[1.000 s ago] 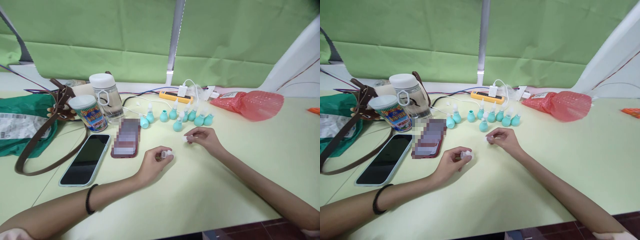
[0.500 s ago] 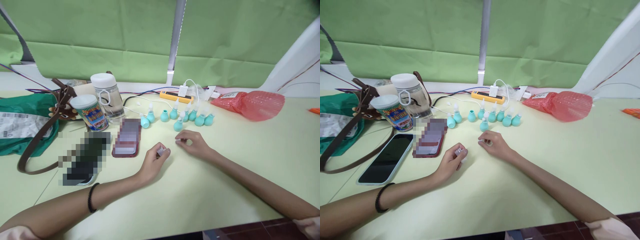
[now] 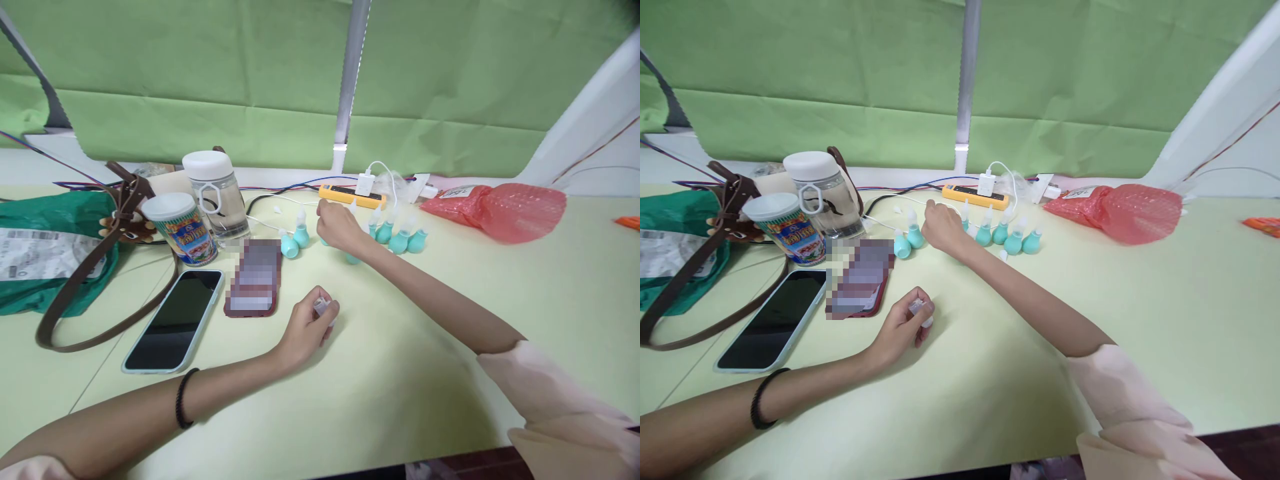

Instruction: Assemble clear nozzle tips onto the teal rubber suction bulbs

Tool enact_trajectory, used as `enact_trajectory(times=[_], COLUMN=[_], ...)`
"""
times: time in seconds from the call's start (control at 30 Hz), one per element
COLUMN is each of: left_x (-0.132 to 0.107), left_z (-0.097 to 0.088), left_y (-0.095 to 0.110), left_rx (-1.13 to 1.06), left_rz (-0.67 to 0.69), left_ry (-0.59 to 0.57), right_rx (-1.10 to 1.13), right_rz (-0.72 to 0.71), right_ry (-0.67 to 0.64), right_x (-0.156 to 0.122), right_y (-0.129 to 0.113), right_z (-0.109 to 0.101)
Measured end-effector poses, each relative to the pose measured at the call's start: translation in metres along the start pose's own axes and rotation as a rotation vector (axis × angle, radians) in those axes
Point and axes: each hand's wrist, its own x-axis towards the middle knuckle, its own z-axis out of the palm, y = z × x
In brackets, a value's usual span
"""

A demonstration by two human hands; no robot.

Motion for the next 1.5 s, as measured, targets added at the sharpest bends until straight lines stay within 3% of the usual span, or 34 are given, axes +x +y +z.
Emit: enact_trajectory(times=[0.23, 0.73, 0.93, 1.07, 1.17, 1.23, 1.33, 1.43, 1.5], left_x=[-0.001, -0.001, -0.002, -0.004, -0.005, -0.004, -0.003, -0.004, -0.005], left_z=[-0.001, 0.001, -0.001, -0.001, 0.0, 0.0, 0.0, 0.0, 0.001], left_y=[0.003, 0.006, 0.006, 0.008, 0.007, 0.005, 0.002, 0.002, 0.003], left_rx=[0.016, -0.033, -0.153, -0.115, -0.072, -0.054, -0.042, -0.076, -0.093], left_rz=[-0.033, -0.005, 0.07, 0.107, 0.159, 0.159, 0.139, 0.136, 0.138], left_ry=[-0.007, 0.006, 0.076, 0.117, 0.121, 0.101, 0.089, 0.101, 0.097], right_rx=[-0.158, -0.143, -0.067, 0.109, 0.27, 0.419, 0.662, 0.902, 1.001], right_rz=[0.058, -0.09, -0.201, -0.287, -0.272, -0.263, -0.231, -0.052, 0.078], right_ry=[-0.092, -0.164, -0.208, -0.398, -0.478, -0.454, -0.28, -0.13, -0.106], right_x=[0.005, -0.003, -0.033, -0.068, -0.091, -0.104, -0.124, -0.14, -0.146], right_y=[-0.001, 0.005, 0.0, 0.007, 0.011, 0.012, 0.011, 0.013, 0.014], right_z=[0.023, 0.011, -0.016, -0.045, -0.051, -0.044, -0.019, 0.008, 0.019])
